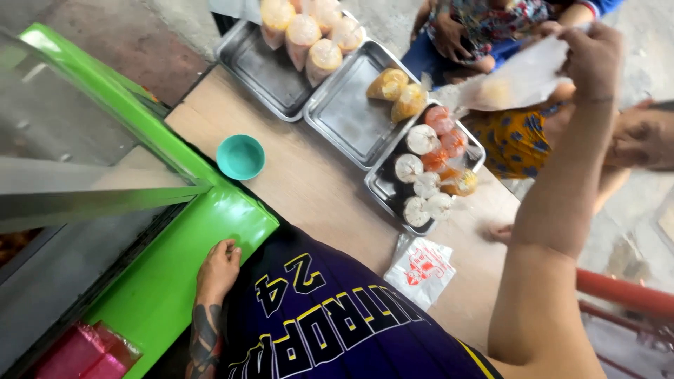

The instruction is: Serving siomai to customers and handling cash transactions at a street food stall

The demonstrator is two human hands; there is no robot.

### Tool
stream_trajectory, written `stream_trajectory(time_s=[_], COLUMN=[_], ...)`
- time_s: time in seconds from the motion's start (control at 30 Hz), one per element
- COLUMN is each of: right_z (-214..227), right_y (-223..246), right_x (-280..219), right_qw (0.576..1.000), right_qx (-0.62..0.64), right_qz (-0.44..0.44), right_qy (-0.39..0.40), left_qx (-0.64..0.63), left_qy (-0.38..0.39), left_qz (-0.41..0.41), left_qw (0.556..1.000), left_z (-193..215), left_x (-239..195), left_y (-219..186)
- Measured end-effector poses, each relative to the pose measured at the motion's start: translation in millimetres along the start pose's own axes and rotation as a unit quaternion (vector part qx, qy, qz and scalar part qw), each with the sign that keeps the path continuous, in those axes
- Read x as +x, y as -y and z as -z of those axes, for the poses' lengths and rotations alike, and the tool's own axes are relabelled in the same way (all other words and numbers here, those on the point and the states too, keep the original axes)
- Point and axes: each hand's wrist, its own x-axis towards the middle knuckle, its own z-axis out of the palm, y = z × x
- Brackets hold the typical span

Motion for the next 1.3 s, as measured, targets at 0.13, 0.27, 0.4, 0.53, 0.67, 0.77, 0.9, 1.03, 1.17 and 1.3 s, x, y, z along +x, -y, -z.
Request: stream_trajectory(time_s=[0.13, 0.27, 0.4, 0.53, 0.67, 0.77, 0.9, 1.03, 1.17, 1.3], right_z=[17.4, 31.5, 26.0, -6.1, -33.0, -54.0, -85.4, -108.2, -144.0, -187.2], right_y=[-89.0, -148.5, -119.7, -83.9, -157.9, -119.1, -20.9, 29.0, 78.3, 145.8], right_x=[77.3, 136.7, 126.4, 76.1, 90.6, 28.2, -67.0, -122.6, -136.4, -136.9], right_qw=[0.997, 0.996, 0.974, 0.997, 0.999, 0.985, 0.997, 0.998, 0.995, 0.980], right_qx=[-0.039, 0.046, -0.111, -0.068, -0.038, -0.155, -0.066, 0.010, 0.051, 0.113], right_qz=[-0.033, -0.068, -0.191, -0.019, -0.003, 0.067, 0.037, 0.061, 0.080, 0.130], right_qy=[-0.050, -0.028, 0.053, -0.002, -0.007, -0.031, -0.023, 0.012, 0.044, 0.096], left_qx=[0.007, -0.013, -0.030, -0.092, -0.173, -0.181, -0.140, -0.151, -0.141, -0.132], left_qy=[-0.004, -0.050, -0.170, -0.377, -0.406, -0.480, -0.598, -0.592, -0.616, -0.616], left_qz=[-0.037, -0.145, -0.286, -0.447, -0.375, -0.312, -0.291, -0.291, -0.352, -0.434], left_qw=[0.999, 0.988, 0.943, 0.806, 0.816, 0.800, 0.733, 0.736, 0.690, 0.644], left_z=[0.2, 22.5, 83.8, 146.0, 198.5, 217.6, 229.0, 235.2, 238.3, 244.0], left_x=[6.0, 25.6, 40.5, 99.2, 154.0, 204.4, 274.6, 263.6, 229.8, 203.0], left_y=[-8.4, -59.9, -172.0, -278.9, -368.7, -411.3, -431.4, -428.1, -418.8, -415.9])
